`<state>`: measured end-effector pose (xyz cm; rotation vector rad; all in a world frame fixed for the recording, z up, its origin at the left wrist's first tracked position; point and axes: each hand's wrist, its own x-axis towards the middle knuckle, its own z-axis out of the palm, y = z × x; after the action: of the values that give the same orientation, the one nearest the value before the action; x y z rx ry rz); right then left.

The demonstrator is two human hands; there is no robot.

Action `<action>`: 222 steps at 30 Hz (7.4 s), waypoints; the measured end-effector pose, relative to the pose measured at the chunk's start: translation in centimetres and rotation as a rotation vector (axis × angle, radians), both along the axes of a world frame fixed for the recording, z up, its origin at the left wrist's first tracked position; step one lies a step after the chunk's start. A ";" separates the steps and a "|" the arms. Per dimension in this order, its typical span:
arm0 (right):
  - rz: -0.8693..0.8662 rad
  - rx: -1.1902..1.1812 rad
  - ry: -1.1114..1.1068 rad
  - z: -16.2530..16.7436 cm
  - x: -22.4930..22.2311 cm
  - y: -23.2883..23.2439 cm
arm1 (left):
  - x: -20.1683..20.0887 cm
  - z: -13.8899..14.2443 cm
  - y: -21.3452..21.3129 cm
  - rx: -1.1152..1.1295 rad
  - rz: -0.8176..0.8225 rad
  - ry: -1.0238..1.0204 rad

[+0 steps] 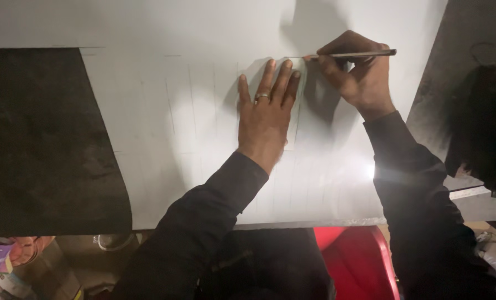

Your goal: The person uses a pencil and a metal ruler to draw multiple parallel lines on a large white sheet. They repeatedly reposition the ruler and draw straight lines across the sheet, then use a small white strip as a guide to draw additional lines.

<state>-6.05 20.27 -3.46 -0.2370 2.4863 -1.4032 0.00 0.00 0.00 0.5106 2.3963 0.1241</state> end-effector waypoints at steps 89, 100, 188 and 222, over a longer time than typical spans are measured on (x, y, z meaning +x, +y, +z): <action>-0.872 -0.586 -0.138 0.8 20.4 0.8 | 1.8 -0.8 2.0 -0.020 -0.003 0.141; -0.998 0.007 0.084 2.5 25.6 7.2 | 2.6 -3.8 1.2 0.181 0.008 0.254; -0.177 0.136 0.145 -4.8 21.7 -1.6 | 5.2 -11.1 -2.1 0.551 0.024 0.530; -0.235 0.130 0.013 -4.1 21.3 -1.9 | 5.1 -9.0 -2.4 0.518 0.145 0.466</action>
<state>15.24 18.39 -7.56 0.0752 2.6735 -1.3187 5.12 -2.39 -8.96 0.6525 2.8584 0.7808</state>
